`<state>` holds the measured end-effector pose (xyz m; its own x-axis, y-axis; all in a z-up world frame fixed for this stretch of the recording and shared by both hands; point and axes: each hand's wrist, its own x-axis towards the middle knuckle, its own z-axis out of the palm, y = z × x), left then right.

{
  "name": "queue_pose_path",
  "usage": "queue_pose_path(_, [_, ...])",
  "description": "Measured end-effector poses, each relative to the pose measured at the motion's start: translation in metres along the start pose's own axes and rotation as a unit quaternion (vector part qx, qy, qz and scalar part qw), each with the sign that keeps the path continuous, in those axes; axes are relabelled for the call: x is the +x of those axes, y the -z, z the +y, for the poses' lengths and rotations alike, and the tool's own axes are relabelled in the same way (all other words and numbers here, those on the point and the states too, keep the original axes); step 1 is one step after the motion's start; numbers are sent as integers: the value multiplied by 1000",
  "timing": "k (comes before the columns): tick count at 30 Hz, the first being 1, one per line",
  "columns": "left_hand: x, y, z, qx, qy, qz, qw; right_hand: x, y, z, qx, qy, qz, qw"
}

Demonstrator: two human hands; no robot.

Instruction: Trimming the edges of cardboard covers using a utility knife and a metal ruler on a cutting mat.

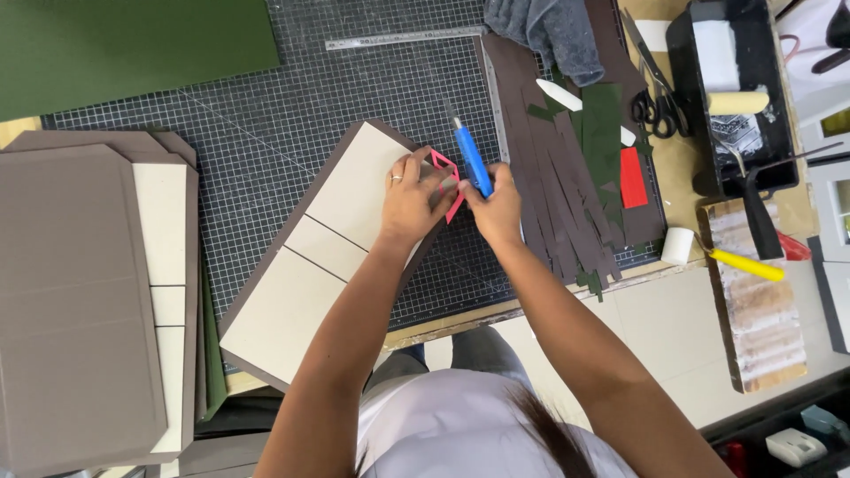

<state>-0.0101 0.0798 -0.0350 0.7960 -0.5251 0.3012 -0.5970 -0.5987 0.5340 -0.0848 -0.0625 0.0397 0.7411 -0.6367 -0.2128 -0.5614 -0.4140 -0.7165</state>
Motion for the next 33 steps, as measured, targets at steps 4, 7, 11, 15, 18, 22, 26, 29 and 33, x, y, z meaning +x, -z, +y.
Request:
queue_pose_path(4, [1, 1, 0, 12, 1, 0, 1000, -13, 23, 33, 23, -11, -52, 998])
queue_pose_path(7, [3, -5, -3, 6, 3, -7, 1000, -45, 46, 17, 12, -30, -94, 995])
queue_pose_path(11, [6, -4, -2, 4, 7, -13, 1000, -79, 71, -18, 15, -32, -122, 992])
queue_pose_path(15, [3, -7, 1, -13, 12, -16, 1000, -79, 64, -2, -47, 41, -140, 988])
queue_pose_path(18, [4, -6, 0, -13, 15, -17, 1000, -79, 60, -12, -84, 90, -142, 982])
queue_pose_path(22, [3, -6, 0, -15, 17, -24, 999, -81, 55, -4, -119, 116, -145, 975])
queue_pose_path(26, [3, -7, -2, -23, 22, -23, 999, -67, 55, 0, -184, 107, -188, 959])
queue_pose_path(29, [-2, -8, 0, -14, 15, -24, 1000, -70, 62, 2, -198, 135, -208, 948])
queue_pose_path(33, [8, -7, -2, -10, 14, -8, 1000, -91, 75, 13, -219, 142, -231, 937])
